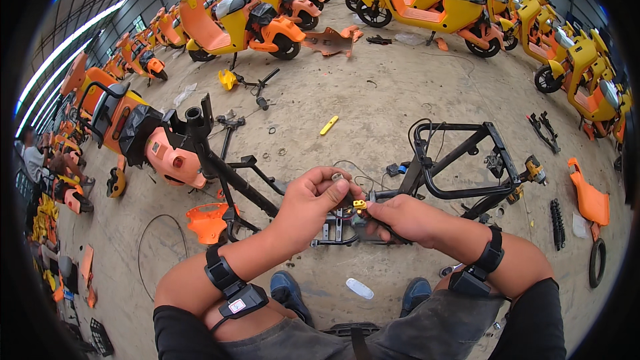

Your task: The person works on an electronic scooter component by hand, adjusting wires and using a screwdriver to tighten or loosen small screws on the casing.

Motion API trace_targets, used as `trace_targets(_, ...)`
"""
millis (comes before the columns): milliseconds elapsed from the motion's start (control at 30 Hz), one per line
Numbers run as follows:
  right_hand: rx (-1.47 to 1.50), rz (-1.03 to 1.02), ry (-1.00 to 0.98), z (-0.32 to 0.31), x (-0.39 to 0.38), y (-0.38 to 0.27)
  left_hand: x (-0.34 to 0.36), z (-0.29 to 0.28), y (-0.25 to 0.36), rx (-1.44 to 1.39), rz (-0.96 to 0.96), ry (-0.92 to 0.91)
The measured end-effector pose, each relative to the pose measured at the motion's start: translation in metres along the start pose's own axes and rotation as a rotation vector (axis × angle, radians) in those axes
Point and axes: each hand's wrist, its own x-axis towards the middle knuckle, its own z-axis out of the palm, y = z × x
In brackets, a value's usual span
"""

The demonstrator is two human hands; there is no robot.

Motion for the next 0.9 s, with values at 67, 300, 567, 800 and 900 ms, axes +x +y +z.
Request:
trace_targets(67, -0.256, -0.079, 0.079, -0.005, 0.000, -0.001, 0.000, -0.003, -0.005, -0.035, -0.027, 0.033)
trace_targets(300, -0.205, -0.508, 0.221, -0.007, -0.011, -0.008, -0.008, 0.002, -0.006, 0.012, -0.067, -0.168)
trace_targets(567, -0.377, -0.777, 0.183, 0.005, -0.027, -0.013, -0.013, 0.006, 0.003, -0.017, -0.080, -0.248)
trace_targets(800, -0.512, -1.070, 0.316, 0.007, -0.024, -0.012, -0.015, 0.013, 0.000, -0.034, -0.132, -0.321)
trace_targets(900, -0.432, -0.950, 0.275, 0.005, -0.039, -0.016, -0.018, 0.017, 0.012, 0.016, -0.225, -0.371)
